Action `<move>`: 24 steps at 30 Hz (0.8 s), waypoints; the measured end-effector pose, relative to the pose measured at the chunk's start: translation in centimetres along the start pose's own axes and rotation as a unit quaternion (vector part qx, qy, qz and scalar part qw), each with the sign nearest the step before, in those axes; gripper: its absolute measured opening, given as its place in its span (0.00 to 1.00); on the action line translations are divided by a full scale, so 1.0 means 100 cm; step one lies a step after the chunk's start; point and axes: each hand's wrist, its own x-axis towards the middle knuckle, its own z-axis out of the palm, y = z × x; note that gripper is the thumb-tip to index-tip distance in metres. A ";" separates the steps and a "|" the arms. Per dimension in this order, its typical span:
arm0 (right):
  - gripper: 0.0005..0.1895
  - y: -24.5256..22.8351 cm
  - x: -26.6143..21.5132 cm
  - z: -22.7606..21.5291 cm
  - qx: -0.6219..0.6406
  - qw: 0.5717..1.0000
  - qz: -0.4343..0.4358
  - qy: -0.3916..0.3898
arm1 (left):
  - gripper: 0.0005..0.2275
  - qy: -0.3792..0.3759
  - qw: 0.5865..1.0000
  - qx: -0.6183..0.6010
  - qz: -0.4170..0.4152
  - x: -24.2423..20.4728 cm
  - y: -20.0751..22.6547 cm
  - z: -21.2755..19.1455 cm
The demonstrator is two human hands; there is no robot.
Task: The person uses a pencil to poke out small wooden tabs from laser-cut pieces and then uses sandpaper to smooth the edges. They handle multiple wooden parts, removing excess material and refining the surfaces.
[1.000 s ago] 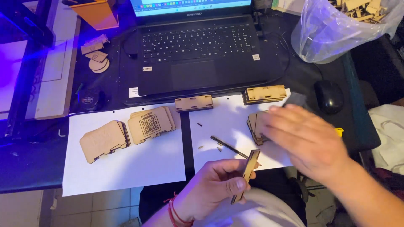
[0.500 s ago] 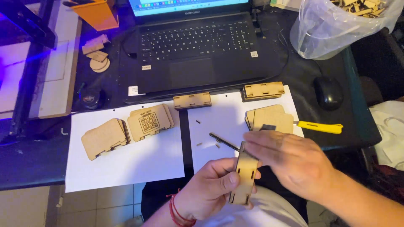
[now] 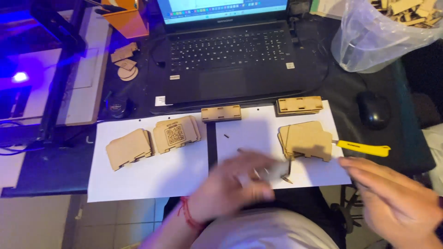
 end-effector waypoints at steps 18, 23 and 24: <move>0.08 0.053 -0.036 -0.024 0.012 0.999 0.020 0.037 | 0.19 0.062 0.804 0.587 -0.074 0.057 -0.087 -0.066; 0.08 0.062 -0.035 -0.025 0.035 0.998 0.010 0.047 | 0.18 0.038 0.839 0.543 -0.002 0.100 -0.070 -0.020; 0.08 0.063 -0.035 -0.025 0.042 0.998 -0.002 0.048 | 0.16 0.025 0.860 0.508 0.035 0.111 -0.066 -0.010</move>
